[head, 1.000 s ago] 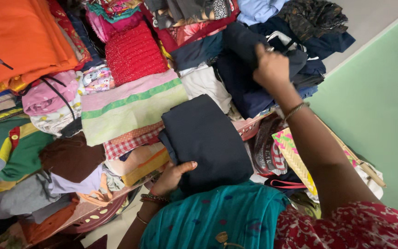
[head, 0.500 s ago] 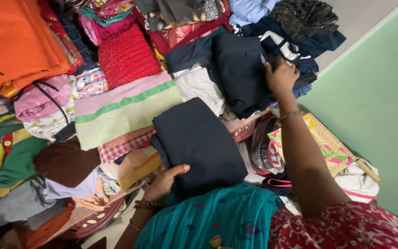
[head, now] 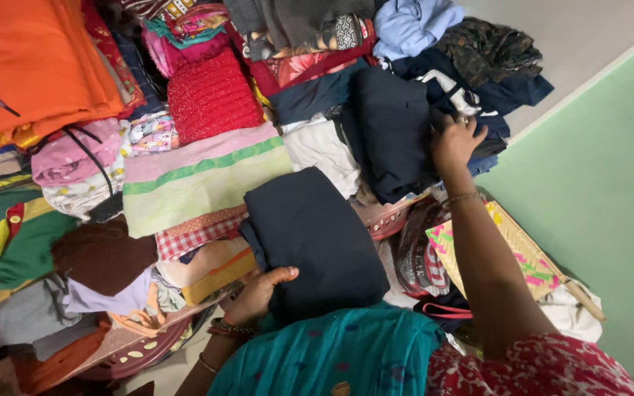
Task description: The person moves folded clothes from a bed to a shelf, handling various items like fabric and garments one by one.
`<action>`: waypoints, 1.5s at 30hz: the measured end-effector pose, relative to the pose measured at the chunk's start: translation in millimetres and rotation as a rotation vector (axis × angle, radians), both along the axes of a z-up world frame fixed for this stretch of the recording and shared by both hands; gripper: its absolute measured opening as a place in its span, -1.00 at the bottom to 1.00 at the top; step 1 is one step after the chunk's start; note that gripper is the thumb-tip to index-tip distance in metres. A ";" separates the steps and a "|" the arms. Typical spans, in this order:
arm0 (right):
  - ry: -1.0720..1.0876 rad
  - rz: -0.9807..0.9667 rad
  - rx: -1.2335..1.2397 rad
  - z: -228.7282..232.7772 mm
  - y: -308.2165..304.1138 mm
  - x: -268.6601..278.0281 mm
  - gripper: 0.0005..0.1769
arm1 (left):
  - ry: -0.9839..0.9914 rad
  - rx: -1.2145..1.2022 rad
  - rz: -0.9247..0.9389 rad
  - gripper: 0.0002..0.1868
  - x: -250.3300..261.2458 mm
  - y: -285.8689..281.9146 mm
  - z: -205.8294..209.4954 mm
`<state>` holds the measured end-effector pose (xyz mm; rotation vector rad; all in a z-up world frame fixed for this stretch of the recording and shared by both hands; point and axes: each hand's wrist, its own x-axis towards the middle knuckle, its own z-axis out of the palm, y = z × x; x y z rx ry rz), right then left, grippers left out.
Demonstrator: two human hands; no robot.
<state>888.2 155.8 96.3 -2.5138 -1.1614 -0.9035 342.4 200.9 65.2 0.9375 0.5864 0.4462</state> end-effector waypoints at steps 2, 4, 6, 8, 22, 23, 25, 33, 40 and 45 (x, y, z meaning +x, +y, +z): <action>0.121 0.152 0.104 26.0 14.7 -34.8 -0.47 | -0.050 -0.011 0.059 -0.59 3.2 -1.8 -1.5; 0.174 0.319 0.196 44.2 40.8 -66.7 -0.32 | -0.070 -0.026 0.056 -0.64 6.8 -2.0 -18.5; 0.280 0.333 0.149 49.9 71.3 -89.5 -0.20 | -0.090 -0.039 0.052 -0.67 8.3 -0.5 -48.8; 0.383 0.347 0.104 48.2 85.0 -93.3 -0.08 | -0.053 0.035 -0.013 -0.72 9.1 2.1 -85.8; 0.470 0.497 -0.189 41.0 68.2 -126.1 0.00 | -0.193 0.277 -0.003 -0.72 3.4 17.1 -132.2; 0.549 0.589 -0.045 36.2 50.5 -139.2 -0.10 | -0.230 -0.262 -0.004 -0.73 9.5 20.4 -123.8; 0.936 0.862 0.273 16.1 7.1 -168.8 -0.21 | -0.282 -0.382 -0.067 -0.74 13.2 23.9 -99.4; 2.225 0.645 1.164 -72.0 -166.2 -242.4 0.18 | -0.396 -0.486 -0.121 -0.78 76.3 33.3 -64.6; 2.215 0.496 1.305 -14.1 -180.3 -228.9 -0.13 | -0.153 -0.217 -0.267 -0.70 146.7 42.7 -13.5; 1.865 0.754 1.080 72.4 -136.4 -186.1 -0.12 | -0.047 -0.071 -0.334 -0.55 203.6 68.8 83.6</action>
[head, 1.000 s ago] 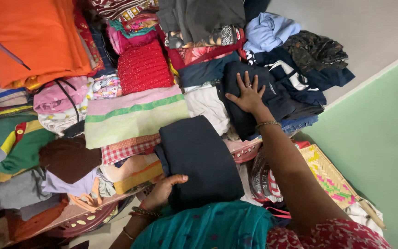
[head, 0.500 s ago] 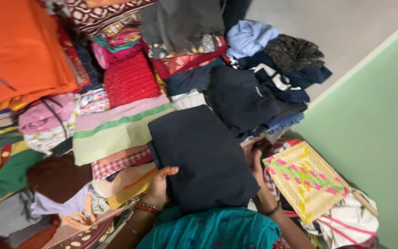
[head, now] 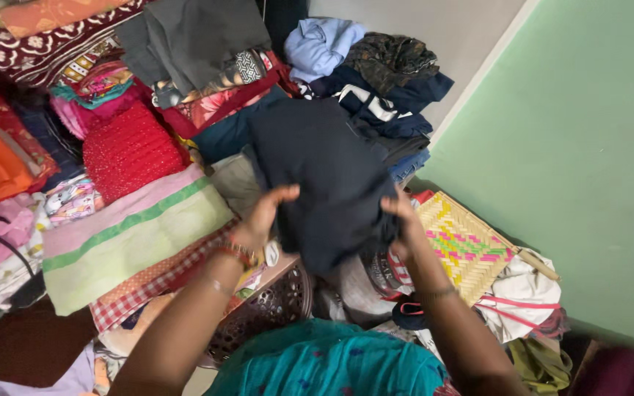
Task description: The person moves folded clothes from a bed to a shelf, handling various items like fabric and garments one by one.
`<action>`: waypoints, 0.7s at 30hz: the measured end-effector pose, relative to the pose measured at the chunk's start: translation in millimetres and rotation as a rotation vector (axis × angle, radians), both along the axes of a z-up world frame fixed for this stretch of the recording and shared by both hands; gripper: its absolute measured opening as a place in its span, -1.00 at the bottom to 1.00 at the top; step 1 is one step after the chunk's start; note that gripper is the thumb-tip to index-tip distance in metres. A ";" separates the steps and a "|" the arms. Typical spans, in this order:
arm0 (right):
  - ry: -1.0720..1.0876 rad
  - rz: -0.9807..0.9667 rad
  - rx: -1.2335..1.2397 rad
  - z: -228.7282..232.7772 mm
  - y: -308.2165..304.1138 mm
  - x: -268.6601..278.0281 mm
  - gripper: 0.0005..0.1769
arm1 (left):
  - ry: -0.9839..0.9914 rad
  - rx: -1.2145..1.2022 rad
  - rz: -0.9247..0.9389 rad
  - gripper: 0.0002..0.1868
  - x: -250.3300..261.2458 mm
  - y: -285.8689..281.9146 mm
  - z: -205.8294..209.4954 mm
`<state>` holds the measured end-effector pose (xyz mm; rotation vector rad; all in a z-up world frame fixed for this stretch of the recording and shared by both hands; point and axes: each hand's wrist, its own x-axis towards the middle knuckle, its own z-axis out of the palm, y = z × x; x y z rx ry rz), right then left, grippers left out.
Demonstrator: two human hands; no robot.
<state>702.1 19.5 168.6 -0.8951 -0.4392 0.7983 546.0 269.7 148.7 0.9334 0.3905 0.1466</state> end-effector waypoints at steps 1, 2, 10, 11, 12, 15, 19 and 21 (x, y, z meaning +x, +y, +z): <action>0.000 -0.026 0.013 10.9 14.8 19.5 -0.14 | -0.170 -0.043 -0.040 -0.52 19.4 10.0 9.7; -0.001 -0.051 0.025 16.7 29.3 40.6 -0.15 | -0.197 -0.027 -0.004 -0.50 36.9 19.9 15.8; -0.593 -0.275 -0.444 -61.7 119.1 187.2 -0.53 | -0.008 0.346 0.382 -0.10 121.4 56.8 -47.0; -0.596 -0.261 -0.436 -59.7 122.5 190.7 -0.53 | -0.151 0.396 0.391 -0.03 124.2 57.1 -59.1; -0.885 -0.371 -0.552 -51.7 122.5 189.4 -0.51 | -0.149 0.401 0.407 -0.03 128.8 57.1 -66.6; -1.651 -0.735 -0.557 -7.7 125.0 156.4 -0.49 | -0.130 0.694 0.646 0.00 128.4 41.6 -70.5; -1.628 -0.559 -0.494 53.9 164.4 113.3 -0.48 | 0.035 1.550 0.865 -0.01 119.8 6.4 -39.8; -1.634 -0.418 -0.598 53.4 198.1 100.8 -0.35 | 0.168 1.595 0.655 -0.04 120.2 -13.0 -31.4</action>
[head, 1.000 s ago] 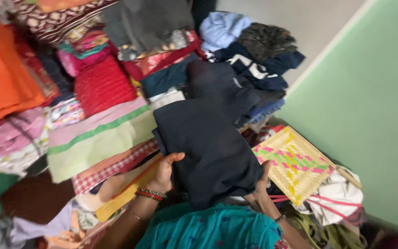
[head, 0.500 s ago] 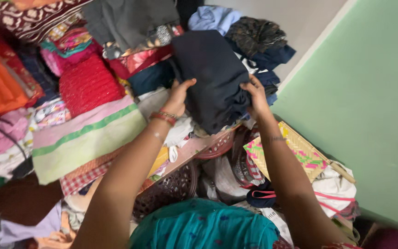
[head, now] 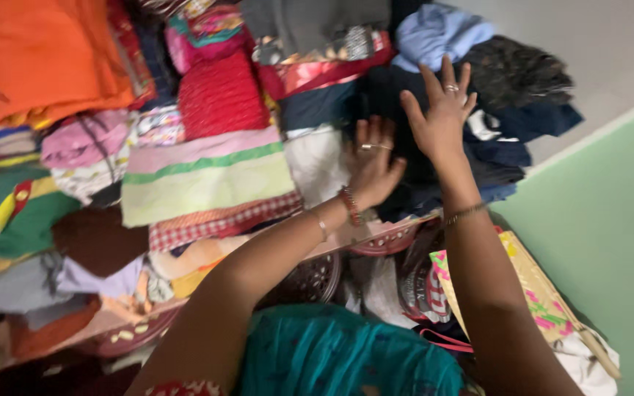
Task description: The person moves folded clothes from a bed to a shelf, handling various items like fabric and garments one by one.
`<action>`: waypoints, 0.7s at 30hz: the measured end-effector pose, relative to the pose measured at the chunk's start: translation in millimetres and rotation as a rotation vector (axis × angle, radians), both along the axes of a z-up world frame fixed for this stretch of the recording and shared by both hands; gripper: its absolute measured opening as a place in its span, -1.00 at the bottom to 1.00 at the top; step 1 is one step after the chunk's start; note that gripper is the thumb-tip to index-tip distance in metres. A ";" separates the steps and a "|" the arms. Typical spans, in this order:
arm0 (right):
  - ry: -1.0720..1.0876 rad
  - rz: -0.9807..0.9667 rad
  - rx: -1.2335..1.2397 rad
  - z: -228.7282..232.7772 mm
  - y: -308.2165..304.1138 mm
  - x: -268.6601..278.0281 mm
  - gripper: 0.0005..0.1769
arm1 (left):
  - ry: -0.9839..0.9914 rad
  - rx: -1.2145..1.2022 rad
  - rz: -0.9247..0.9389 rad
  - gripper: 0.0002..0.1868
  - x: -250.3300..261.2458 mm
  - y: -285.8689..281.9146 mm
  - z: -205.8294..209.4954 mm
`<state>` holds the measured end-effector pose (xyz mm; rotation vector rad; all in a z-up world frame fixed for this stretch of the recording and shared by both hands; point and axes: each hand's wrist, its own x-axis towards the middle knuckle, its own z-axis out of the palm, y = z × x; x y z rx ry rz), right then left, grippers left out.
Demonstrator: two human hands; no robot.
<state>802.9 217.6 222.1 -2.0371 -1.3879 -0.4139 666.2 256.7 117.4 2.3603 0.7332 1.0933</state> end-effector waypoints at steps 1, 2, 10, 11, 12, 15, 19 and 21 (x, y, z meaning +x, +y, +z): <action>0.032 -0.009 -0.138 -7.7 14.7 -1.0 -0.22 | 0.202 -0.039 -0.074 -0.05 -1.7 -4.8 -0.4; 0.036 0.010 -0.149 -22.6 26.2 -2.6 -0.22 | 0.206 -0.052 -0.057 -0.05 -3.7 -3.9 -2.6; 0.276 -0.138 -0.487 -85.5 57.1 24.7 0.19 | 0.466 -0.069 -0.267 0.12 -35.8 10.6 -18.1; 0.271 -0.123 -0.489 -84.2 57.1 25.9 0.19 | 0.464 -0.072 -0.252 0.12 -42.4 5.8 -14.5; 0.271 -0.138 -0.496 -83.5 57.3 25.6 0.20 | 0.484 -0.041 -0.282 0.11 -50.4 -1.3 -10.4; 0.264 -0.150 -0.520 -78.9 56.5 23.0 0.20 | 0.554 -0.011 -0.319 0.03 -87.0 -22.6 8.2; 0.250 -0.142 -0.573 -76.2 55.8 25.1 0.20 | 0.570 0.007 -0.303 -0.11 -138.8 -44.6 29.9; 0.208 -0.121 -0.609 -75.1 56.3 31.7 0.17 | 0.535 -0.002 -0.263 -0.11 -162.6 -49.3 31.5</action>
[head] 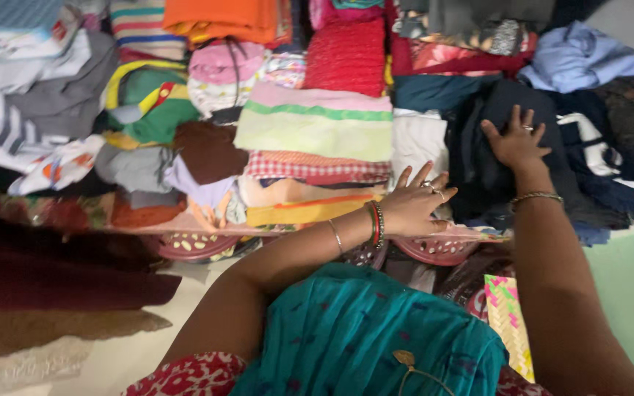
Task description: The person moves folded clothes from a bed to a shelf, handling various items like fabric and garments one by one.
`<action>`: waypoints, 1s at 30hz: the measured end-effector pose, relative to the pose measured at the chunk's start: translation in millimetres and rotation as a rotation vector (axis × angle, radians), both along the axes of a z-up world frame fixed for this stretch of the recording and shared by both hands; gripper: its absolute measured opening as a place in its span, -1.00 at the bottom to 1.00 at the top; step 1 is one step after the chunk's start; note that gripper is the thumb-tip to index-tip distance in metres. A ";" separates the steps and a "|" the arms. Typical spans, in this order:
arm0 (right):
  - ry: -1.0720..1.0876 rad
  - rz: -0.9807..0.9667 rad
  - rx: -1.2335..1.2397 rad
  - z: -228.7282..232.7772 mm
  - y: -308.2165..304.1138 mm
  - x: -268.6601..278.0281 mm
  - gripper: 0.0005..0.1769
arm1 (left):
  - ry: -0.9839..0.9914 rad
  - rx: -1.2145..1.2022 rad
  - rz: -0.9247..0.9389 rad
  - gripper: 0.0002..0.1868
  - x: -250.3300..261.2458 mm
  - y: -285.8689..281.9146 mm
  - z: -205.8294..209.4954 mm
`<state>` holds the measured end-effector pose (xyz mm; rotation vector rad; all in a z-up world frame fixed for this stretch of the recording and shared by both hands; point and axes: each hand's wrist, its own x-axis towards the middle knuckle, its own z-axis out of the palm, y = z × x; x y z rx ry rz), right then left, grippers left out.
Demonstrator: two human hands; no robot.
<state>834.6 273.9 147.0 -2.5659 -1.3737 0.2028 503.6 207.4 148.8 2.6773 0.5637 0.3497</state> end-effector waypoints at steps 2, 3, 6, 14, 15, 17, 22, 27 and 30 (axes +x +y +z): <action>-0.031 0.034 -0.032 1.0 0.6 5.2 0.15 | -0.034 0.001 0.040 -0.12 -21.2 -2.0 -4.0; -0.067 0.042 -0.043 1.0 -1.2 6.3 0.11 | -0.082 0.010 0.070 -0.12 -30.3 -2.4 -7.0; -0.098 0.084 -0.036 4.8 -15.0 -2.3 0.04 | -0.149 -0.035 0.142 -0.12 -55.0 -6.9 -14.6; -0.294 0.242 0.303 -15.8 -90.2 -63.3 0.01 | -0.009 -0.170 0.196 -0.11 -87.7 -11.0 -24.0; -0.316 0.233 0.317 -21.5 -94.7 -64.4 -0.03 | -0.052 -0.163 0.183 -0.12 -90.3 -11.0 -27.1; -0.341 0.210 0.330 -27.7 -96.4 -68.5 -0.06 | -0.094 -0.157 0.155 -0.14 -101.3 -3.0 -33.9; -0.500 0.158 0.503 -6.7 -93.6 -151.1 -0.34 | -0.405 0.099 0.370 -0.44 -184.7 59.1 -48.9; -0.239 0.678 0.589 22.2 -32.0 -278.3 -0.22 | -0.255 0.272 0.453 -0.21 -266.4 140.5 -35.2; -0.405 0.787 0.375 17.6 5.1 -324.9 0.09 | -0.013 0.306 0.298 -0.09 -273.2 164.3 -29.4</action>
